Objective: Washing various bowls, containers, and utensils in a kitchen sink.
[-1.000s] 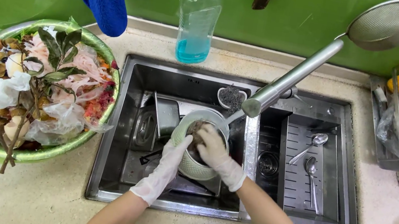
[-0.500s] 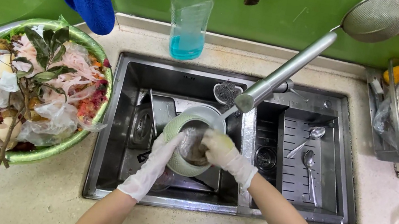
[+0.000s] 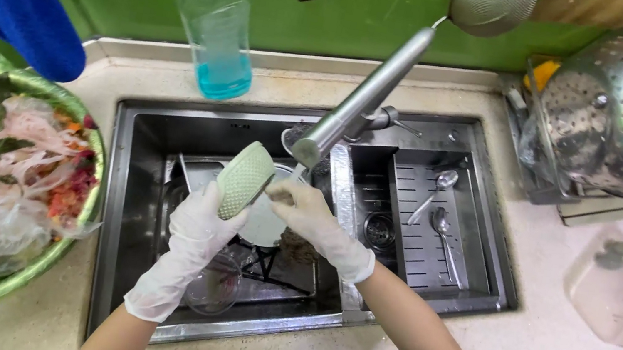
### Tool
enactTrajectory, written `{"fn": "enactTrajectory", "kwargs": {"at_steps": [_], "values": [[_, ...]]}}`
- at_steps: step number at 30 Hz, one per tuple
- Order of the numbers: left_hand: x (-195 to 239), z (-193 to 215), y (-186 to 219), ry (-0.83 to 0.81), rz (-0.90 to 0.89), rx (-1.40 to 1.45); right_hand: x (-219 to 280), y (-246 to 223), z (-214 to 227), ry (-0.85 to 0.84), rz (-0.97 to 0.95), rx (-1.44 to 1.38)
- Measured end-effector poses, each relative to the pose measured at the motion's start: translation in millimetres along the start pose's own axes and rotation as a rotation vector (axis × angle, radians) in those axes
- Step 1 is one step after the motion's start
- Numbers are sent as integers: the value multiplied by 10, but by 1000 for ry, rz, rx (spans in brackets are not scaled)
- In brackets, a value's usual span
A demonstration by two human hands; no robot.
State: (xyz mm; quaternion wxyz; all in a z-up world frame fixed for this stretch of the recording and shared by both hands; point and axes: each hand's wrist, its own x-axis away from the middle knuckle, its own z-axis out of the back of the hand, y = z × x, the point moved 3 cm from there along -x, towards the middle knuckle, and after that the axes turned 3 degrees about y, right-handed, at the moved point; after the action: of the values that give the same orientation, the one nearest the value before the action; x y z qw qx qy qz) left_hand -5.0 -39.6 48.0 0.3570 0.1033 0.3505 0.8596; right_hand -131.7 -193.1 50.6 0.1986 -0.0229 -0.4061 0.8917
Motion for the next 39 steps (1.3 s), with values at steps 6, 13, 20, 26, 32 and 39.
{"fn": "enactTrajectory", "kwargs": {"at_steps": [6,13,20,26,32,39], "values": [[-229,-137,371,-109,19,-57,-264,15,86,100,-230,-1099],[-286,-757,84,-372,427,328,-375,140,36,125,-455,-860],[-12,-1592,-875,-537,640,1254,-296,386,-1,-19,-283,-694],[-89,-756,-284,-292,260,871,-269,163,139,-94,-275,-899],[-109,-190,589,-207,-72,29,-343,206,193,40,-249,-893],[-189,-673,-367,-260,412,365,-276,318,80,-19,-209,-932]]}}
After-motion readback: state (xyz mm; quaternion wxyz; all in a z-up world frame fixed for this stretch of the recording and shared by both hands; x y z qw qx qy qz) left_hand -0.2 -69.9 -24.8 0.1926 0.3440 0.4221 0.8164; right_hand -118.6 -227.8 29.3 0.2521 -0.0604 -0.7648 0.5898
